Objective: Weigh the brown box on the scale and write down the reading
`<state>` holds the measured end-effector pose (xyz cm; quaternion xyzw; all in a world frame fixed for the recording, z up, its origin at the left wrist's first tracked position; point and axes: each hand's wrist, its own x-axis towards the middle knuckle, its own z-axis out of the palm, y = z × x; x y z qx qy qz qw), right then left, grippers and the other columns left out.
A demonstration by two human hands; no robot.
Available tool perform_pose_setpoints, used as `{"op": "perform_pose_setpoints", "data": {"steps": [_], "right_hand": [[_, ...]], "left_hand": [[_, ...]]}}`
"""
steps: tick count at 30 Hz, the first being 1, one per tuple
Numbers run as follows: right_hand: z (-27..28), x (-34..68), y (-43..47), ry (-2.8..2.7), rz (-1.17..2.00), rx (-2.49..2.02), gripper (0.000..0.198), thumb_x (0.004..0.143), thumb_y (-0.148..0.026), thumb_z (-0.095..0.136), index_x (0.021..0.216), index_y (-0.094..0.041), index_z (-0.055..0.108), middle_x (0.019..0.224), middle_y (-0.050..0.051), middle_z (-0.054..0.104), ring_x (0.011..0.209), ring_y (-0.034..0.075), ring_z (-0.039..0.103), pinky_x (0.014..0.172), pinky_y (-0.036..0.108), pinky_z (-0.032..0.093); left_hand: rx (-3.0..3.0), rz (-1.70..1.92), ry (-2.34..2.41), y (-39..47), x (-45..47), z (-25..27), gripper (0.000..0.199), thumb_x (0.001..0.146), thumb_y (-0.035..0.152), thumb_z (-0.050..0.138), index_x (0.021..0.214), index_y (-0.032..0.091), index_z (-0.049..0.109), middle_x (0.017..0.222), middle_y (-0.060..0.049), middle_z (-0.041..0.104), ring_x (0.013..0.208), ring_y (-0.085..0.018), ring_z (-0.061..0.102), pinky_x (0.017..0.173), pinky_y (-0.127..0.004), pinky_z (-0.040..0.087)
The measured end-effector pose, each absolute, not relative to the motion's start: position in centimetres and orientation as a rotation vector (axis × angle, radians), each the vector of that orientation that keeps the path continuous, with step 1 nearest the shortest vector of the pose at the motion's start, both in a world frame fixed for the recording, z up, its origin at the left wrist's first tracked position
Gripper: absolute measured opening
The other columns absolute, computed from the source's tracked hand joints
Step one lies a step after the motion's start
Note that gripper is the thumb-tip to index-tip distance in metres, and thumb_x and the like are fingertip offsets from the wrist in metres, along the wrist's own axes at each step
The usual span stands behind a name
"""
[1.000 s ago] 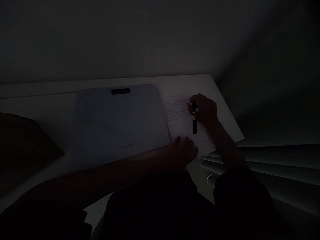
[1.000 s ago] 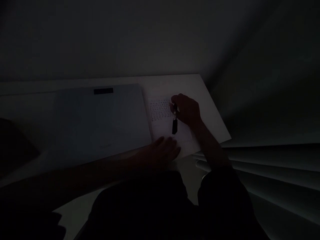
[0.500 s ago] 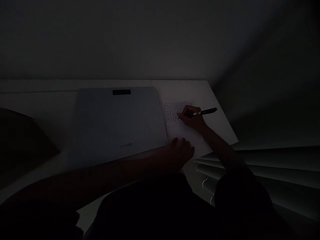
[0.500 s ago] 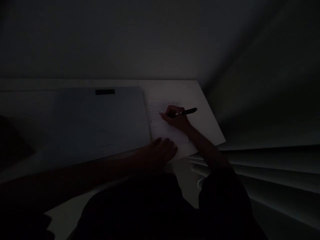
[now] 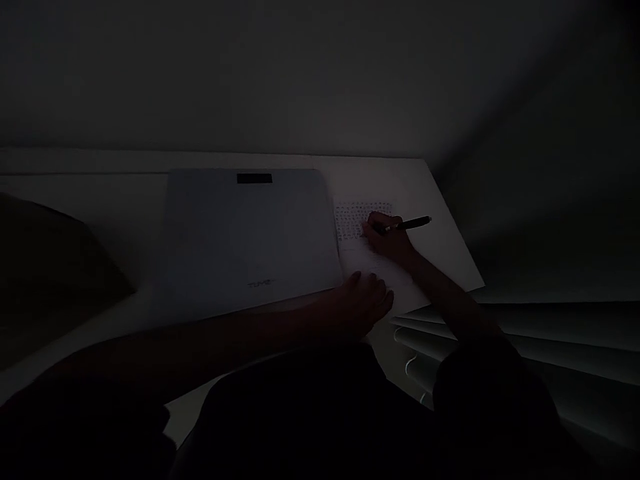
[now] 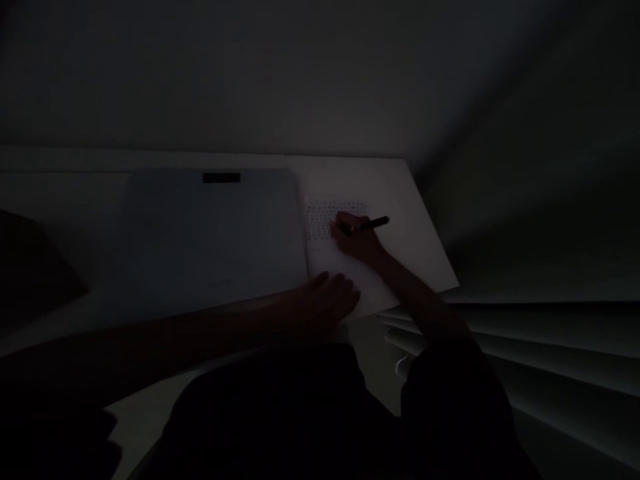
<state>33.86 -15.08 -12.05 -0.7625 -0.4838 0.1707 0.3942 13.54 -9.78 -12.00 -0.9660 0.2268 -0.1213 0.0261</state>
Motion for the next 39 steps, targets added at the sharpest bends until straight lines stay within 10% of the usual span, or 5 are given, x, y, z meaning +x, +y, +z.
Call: {"op": "perform_pose_setpoints", "data": {"steps": [39], "right_hand": [[-11.40, 33.49, -14.86, -1.135, 0.552, -1.882, 0.043, 0.093, -0.051, 0.048, 0.067, -0.019, 0.037, 0.058, 0.001, 0.045, 0.054, 0.012, 0.043, 0.051, 0.025, 0.035]], "left_hand": [[-3.002, -0.384, 0.729, -9.51, 13.48, -12.25, 0.044, 0.103, 0.027, 0.043, 0.141, 0.007, 0.052, 0.135, -0.020, 0.060, 0.121, -0.035, 0.055, 0.096, -0.047, 0.043]]}}
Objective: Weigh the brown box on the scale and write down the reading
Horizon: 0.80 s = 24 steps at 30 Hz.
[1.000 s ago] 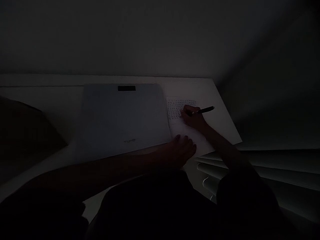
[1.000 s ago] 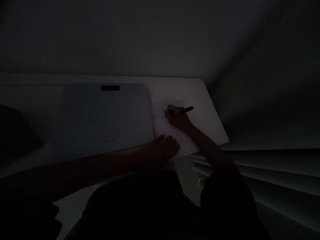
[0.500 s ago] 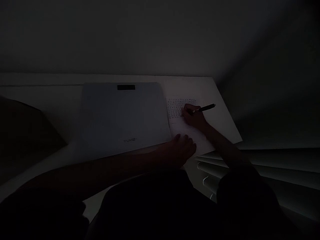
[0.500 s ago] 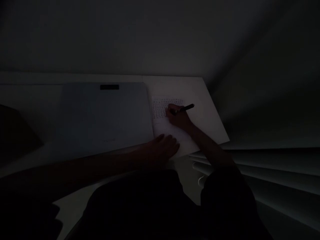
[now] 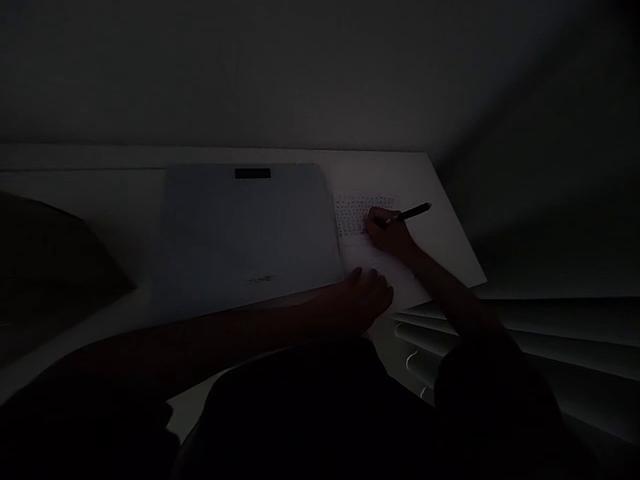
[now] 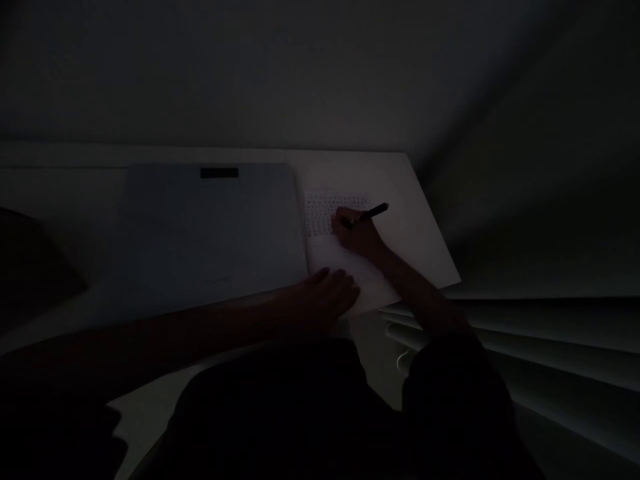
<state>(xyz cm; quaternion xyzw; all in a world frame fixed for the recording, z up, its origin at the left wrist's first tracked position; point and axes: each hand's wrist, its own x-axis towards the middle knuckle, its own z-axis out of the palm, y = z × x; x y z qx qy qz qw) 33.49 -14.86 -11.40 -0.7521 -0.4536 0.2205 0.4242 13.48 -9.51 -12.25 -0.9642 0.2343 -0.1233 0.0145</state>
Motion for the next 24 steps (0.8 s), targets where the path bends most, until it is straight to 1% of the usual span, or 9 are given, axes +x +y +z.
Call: {"op": "perform_pose_setpoints", "data": {"steps": [5, 8, 10, 14, 18, 21, 24], "right_hand": [[-11.9, 33.7, -15.0, -1.120, 0.552, -1.840, 0.044, 0.094, -0.050, 0.052, 0.067, -0.019, 0.039, 0.058, 0.001, 0.047, 0.053, 0.011, 0.045, 0.049, 0.024, 0.035], [-12.3, 33.9, -15.1, -1.030, 0.554, -1.799, 0.048, 0.094, -0.057, 0.054, 0.068, -0.019, 0.039, 0.059, 0.001, 0.049, 0.049, 0.011, 0.045, 0.045, 0.024, 0.035], [-12.4, 34.0, -15.1, -0.986, 0.483, -1.796, 0.049, 0.094, -0.061, 0.054, 0.069, -0.020, 0.041, 0.057, 0.001, 0.050, 0.047, 0.011, 0.045, 0.044, 0.025, 0.035], [-12.0, 34.3, -15.2, -0.936, 0.304, -1.781, 0.050, 0.094, -0.062, 0.055, 0.072, -0.020, 0.039, 0.055, -0.001, 0.050, 0.047, 0.012, 0.048, 0.046, 0.025, 0.039], [-11.6, 34.6, -15.3, -0.939, 0.205, -1.772, 0.047, 0.093, -0.059, 0.062, 0.075, -0.020, 0.043, 0.059, 0.000, 0.054, 0.051, 0.012, 0.050, 0.048, 0.026, 0.040], [-11.6, 34.8, -15.2, -0.957, 0.137, -1.765, 0.046, 0.087, -0.056, 0.070, 0.074, -0.019, 0.046, 0.062, 0.001, 0.056, 0.053, 0.012, 0.052, 0.048, 0.025, 0.040], [-11.8, 34.9, -15.1, -0.930, 0.208, -1.729, 0.052, 0.088, -0.062, 0.066, 0.072, -0.019, 0.042, 0.056, -0.001, 0.052, 0.047, 0.010, 0.047, 0.044, 0.023, 0.037]], "left_hand": [[-3.001, -0.390, 0.728, -9.5, 13.5, -12.3, 0.045, 0.105, 0.026, 0.036, 0.141, 0.006, 0.052, 0.134, -0.019, 0.060, 0.119, -0.035, 0.056, 0.097, -0.049, 0.044], [-3.006, -0.367, 0.737, -9.5, 13.6, -12.2, 0.044, 0.104, 0.026, 0.037, 0.141, 0.006, 0.052, 0.133, -0.019, 0.060, 0.119, -0.034, 0.056, 0.097, -0.048, 0.044], [-3.012, -0.342, 0.735, -9.5, 13.6, -12.0, 0.043, 0.103, 0.025, 0.039, 0.140, 0.007, 0.053, 0.133, -0.019, 0.061, 0.118, -0.034, 0.055, 0.096, -0.047, 0.044], [-3.023, -0.313, 0.727, -9.5, 13.7, -11.7, 0.041, 0.102, 0.020, 0.039, 0.137, 0.007, 0.054, 0.129, -0.019, 0.062, 0.115, -0.032, 0.057, 0.095, -0.046, 0.043], [-3.038, -0.329, 0.730, -9.6, 13.8, -11.5, 0.039, 0.102, 0.019, 0.038, 0.134, 0.005, 0.055, 0.124, -0.019, 0.063, 0.108, -0.031, 0.059, 0.092, -0.045, 0.044], [-3.029, -0.319, 0.731, -9.5, 13.8, -11.5, 0.040, 0.102, 0.019, 0.038, 0.135, 0.005, 0.054, 0.127, -0.019, 0.062, 0.110, -0.032, 0.058, 0.092, -0.045, 0.044], [-3.017, -0.305, 0.736, -9.5, 13.8, -11.5, 0.041, 0.103, 0.022, 0.037, 0.138, 0.006, 0.052, 0.131, -0.019, 0.061, 0.115, -0.033, 0.057, 0.092, -0.046, 0.044]]}}
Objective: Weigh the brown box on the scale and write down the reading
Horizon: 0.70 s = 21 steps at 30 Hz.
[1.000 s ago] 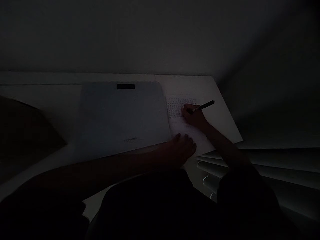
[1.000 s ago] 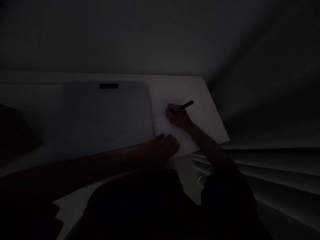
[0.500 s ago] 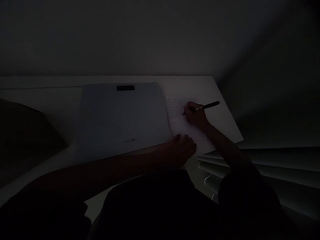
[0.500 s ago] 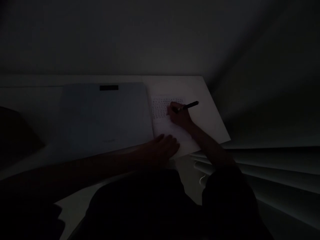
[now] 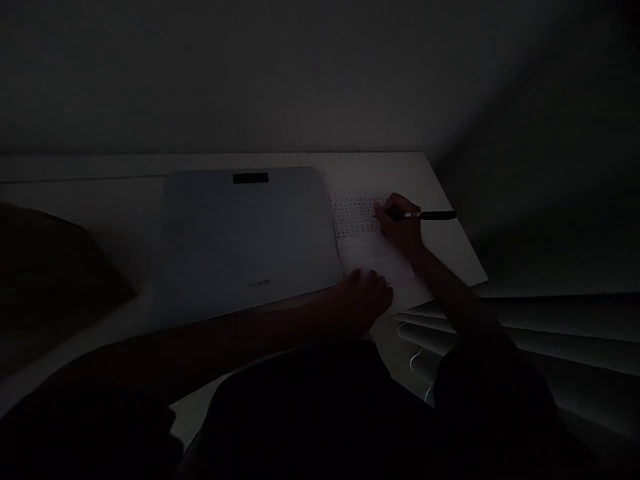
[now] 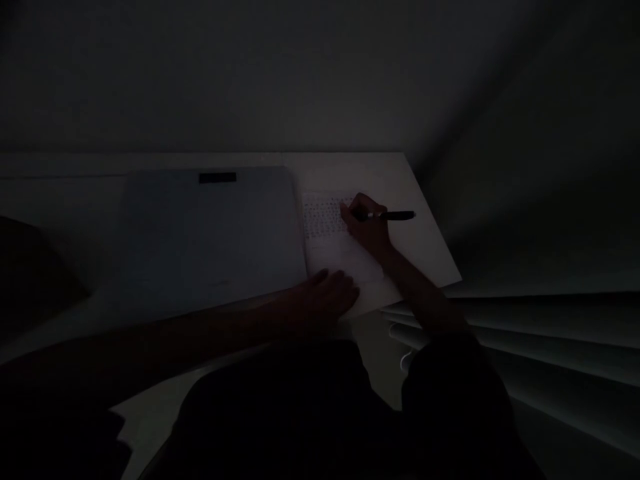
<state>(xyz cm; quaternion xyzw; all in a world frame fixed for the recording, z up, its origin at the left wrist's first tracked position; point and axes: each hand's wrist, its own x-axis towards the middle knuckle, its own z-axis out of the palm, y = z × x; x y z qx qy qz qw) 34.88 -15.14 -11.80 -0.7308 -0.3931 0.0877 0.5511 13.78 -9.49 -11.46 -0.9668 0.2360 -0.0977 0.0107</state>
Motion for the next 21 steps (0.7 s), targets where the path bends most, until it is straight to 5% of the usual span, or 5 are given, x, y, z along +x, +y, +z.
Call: {"op": "perform_pose_setpoints", "data": {"steps": [16, 21], "right_hand": [[-11.59, 34.24, -15.20, -1.021, 0.364, -1.718, 0.053, 0.093, -0.065, 0.057, 0.071, -0.017, 0.054, 0.050, -0.001, 0.050, 0.041, 0.009, 0.046, 0.042, 0.022, 0.036], [-11.79, 34.32, -15.10, -1.114, 0.242, -1.749, 0.045, 0.089, -0.050, 0.065, 0.066, -0.018, 0.044, 0.053, -0.001, 0.048, 0.048, 0.009, 0.046, 0.047, 0.022, 0.035]], "left_hand": [[-3.032, -0.323, 0.750, -9.50, 13.78, -11.43, 0.042, 0.101, 0.020, 0.039, 0.137, 0.005, 0.053, 0.130, -0.019, 0.062, 0.118, -0.034, 0.056, 0.093, -0.046, 0.045], [-3.031, -0.358, 0.744, -9.49, 13.81, -11.56, 0.042, 0.101, 0.021, 0.039, 0.137, 0.004, 0.053, 0.131, -0.019, 0.062, 0.117, -0.034, 0.057, 0.092, -0.046, 0.046]]}}
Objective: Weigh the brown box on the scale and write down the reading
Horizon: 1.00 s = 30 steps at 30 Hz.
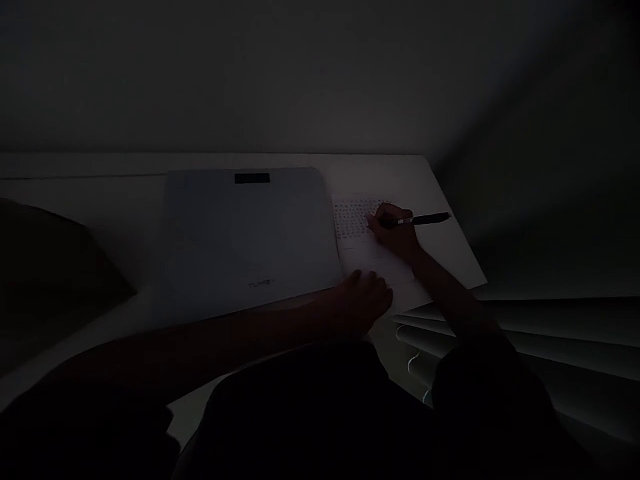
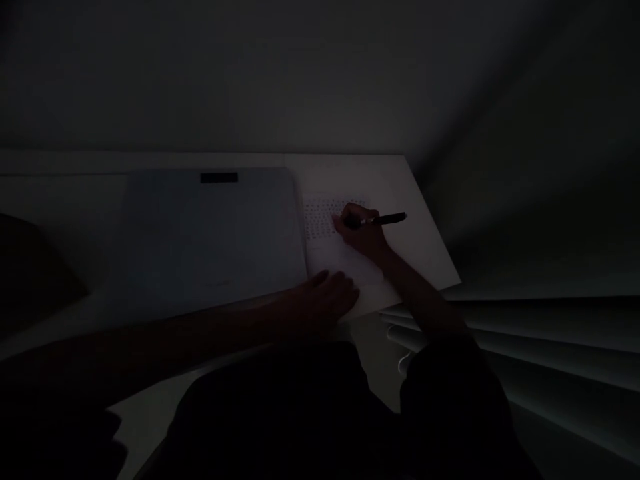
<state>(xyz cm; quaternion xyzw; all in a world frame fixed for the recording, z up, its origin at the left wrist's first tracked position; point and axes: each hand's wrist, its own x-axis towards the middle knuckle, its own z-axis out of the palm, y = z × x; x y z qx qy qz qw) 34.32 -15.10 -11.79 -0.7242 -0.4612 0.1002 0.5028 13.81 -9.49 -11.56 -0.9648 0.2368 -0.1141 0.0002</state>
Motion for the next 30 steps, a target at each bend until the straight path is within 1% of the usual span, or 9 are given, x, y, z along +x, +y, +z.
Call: {"op": "perform_pose_setpoints", "data": {"steps": [3, 5, 7, 11, 14, 20, 25, 30], "right_hand": [[-11.8, 34.2, -15.1, -1.096, 0.274, -1.760, 0.042, 0.085, -0.046, 0.068, 0.066, -0.018, 0.044, 0.053, -0.002, 0.046, 0.048, 0.009, 0.043, 0.047, 0.022, 0.033], [-11.8, 34.1, -15.2, -1.046, 0.394, -1.772, 0.043, 0.087, -0.049, 0.064, 0.067, -0.018, 0.043, 0.052, -0.002, 0.046, 0.046, 0.009, 0.041, 0.045, 0.022, 0.032], [-11.8, 34.1, -15.2, -1.042, 0.480, -1.779, 0.044, 0.090, -0.051, 0.060, 0.068, -0.018, 0.043, 0.054, -0.001, 0.047, 0.047, 0.010, 0.042, 0.045, 0.023, 0.034], [-12.0, 34.0, -15.3, -1.095, 0.586, -1.781, 0.046, 0.094, -0.054, 0.058, 0.068, -0.018, 0.044, 0.059, 0.001, 0.051, 0.051, 0.011, 0.047, 0.045, 0.022, 0.036], [-12.1, 33.9, -15.4, -1.076, 0.640, -1.779, 0.048, 0.095, -0.056, 0.057, 0.070, -0.018, 0.042, 0.061, 0.000, 0.050, 0.050, 0.010, 0.045, 0.043, 0.022, 0.035], [-11.9, 33.7, -15.2, -1.113, 0.602, -1.807, 0.047, 0.096, -0.054, 0.054, 0.070, -0.018, 0.039, 0.061, 0.001, 0.048, 0.053, 0.011, 0.044, 0.047, 0.024, 0.034], [-12.0, 33.6, -14.9, -1.178, 0.461, -1.870, 0.043, 0.095, -0.046, 0.051, 0.066, -0.018, 0.036, 0.059, 0.000, 0.042, 0.056, 0.011, 0.041, 0.052, 0.025, 0.033], [-12.6, 33.9, -14.9, -1.181, 0.485, -1.855, 0.043, 0.096, -0.047, 0.051, 0.068, -0.018, 0.038, 0.060, 0.000, 0.043, 0.056, 0.011, 0.041, 0.051, 0.025, 0.030]], "left_hand": [[-3.033, -0.344, 0.743, -9.5, 13.8, -11.6, 0.042, 0.101, 0.022, 0.041, 0.137, 0.005, 0.053, 0.132, -0.019, 0.061, 0.119, -0.035, 0.056, 0.093, -0.047, 0.046], [-3.032, -0.311, 0.739, -9.5, 13.8, -11.5, 0.041, 0.101, 0.021, 0.041, 0.137, 0.006, 0.054, 0.132, -0.019, 0.062, 0.119, -0.034, 0.056, 0.093, -0.047, 0.046], [-3.026, -0.307, 0.729, -9.5, 13.7, -11.4, 0.041, 0.102, 0.023, 0.041, 0.138, 0.007, 0.054, 0.133, -0.018, 0.062, 0.119, -0.034, 0.056, 0.093, -0.047, 0.046], [-3.007, -0.352, 0.744, -9.4, 13.7, -11.6, 0.042, 0.103, 0.026, 0.042, 0.139, 0.007, 0.053, 0.132, -0.018, 0.062, 0.118, -0.034, 0.057, 0.093, -0.046, 0.046], [-2.995, -0.394, 0.737, -9.4, 13.7, -11.9, 0.042, 0.103, 0.024, 0.041, 0.139, 0.006, 0.053, 0.130, -0.018, 0.063, 0.115, -0.034, 0.058, 0.093, -0.047, 0.045], [-2.998, -0.406, 0.711, -9.6, 13.8, -12.2, 0.039, 0.102, 0.019, 0.038, 0.135, 0.008, 0.056, 0.127, -0.017, 0.064, 0.112, -0.032, 0.058, 0.091, -0.045, 0.045], [-2.974, -0.437, 0.735, -9.6, 13.8, -12.4, 0.041, 0.102, 0.020, 0.038, 0.138, 0.006, 0.054, 0.128, -0.018, 0.062, 0.111, -0.032, 0.058, 0.093, -0.046, 0.044], [-3.006, -0.345, 0.740, -9.5, 13.8, -12.0, 0.042, 0.102, 0.021, 0.039, 0.139, 0.007, 0.053, 0.132, -0.019, 0.060, 0.116, -0.034, 0.056, 0.093, -0.047, 0.044]]}}
